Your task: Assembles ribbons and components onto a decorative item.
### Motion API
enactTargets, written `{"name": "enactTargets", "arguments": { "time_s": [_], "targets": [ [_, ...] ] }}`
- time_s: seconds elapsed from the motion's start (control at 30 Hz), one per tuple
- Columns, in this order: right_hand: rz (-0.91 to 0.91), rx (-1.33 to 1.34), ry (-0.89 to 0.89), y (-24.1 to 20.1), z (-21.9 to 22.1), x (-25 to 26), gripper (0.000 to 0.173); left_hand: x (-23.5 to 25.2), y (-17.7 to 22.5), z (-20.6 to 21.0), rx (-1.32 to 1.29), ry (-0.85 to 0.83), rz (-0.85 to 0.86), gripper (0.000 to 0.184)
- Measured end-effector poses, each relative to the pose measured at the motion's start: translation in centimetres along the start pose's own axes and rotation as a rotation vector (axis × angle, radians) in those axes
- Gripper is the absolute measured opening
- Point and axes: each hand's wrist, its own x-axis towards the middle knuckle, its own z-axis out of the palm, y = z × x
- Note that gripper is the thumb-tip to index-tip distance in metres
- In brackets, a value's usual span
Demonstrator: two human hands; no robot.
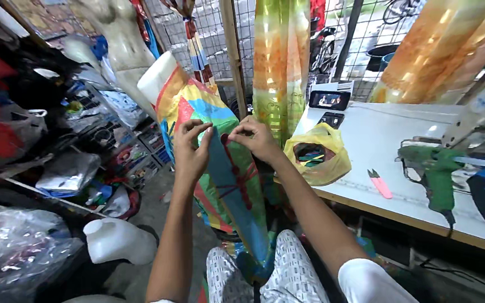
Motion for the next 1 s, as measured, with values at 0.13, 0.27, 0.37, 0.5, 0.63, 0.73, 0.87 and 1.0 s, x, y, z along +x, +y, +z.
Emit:
{"name": "enactTargets", "arguments": {
  "time_s": [0.13,0.27,0.37,0.5,0.63,0.73,0.87,1.0],
  "targets": [
    [-0.007,-0.009,-0.007,0.1,0.5,0.6,0.014,0.5,-0.3,0.0,0.031,-0.02,0.036,0.032],
    [-0.028,-0.039,0.017,0.3,1.0,1.0,0.012,0.6,-0.2,0.3,0.076,0.01,0.03,0.036],
    [-0.026,-0.077,0.028,0.5,1.3,1.1,0.012,0.5,-0.3,0.8,0.133,0.044,0.029,0.037],
    [0.007,-0.104,0.097,0.3,1.6,0.5,0.014,0.2,-0.6,1.4,0.206,0.068,0.064,0.035],
    [0.026,-0.001,0.312,1.1,1.6,-0.3,0.02,0.0,-0.4,1.2,0.244,0.032,0.097,0.034],
    [0.105,0.035,0.32,1.8,1.5,-0.9,0.035,0.1,-0.3,0.9,0.245,0.006,0.093,0.034],
    [0.167,0.048,0.246,2.4,1.6,-1.2,0.05,0.6,0.3,0.3,0.275,-0.056,0.047,0.035],
    [0.192,0.053,0.213,2.2,1.7,-1.0,0.054,1.1,0.9,0.0,0.313,-0.071,0.046,0.034]
  ]
}}
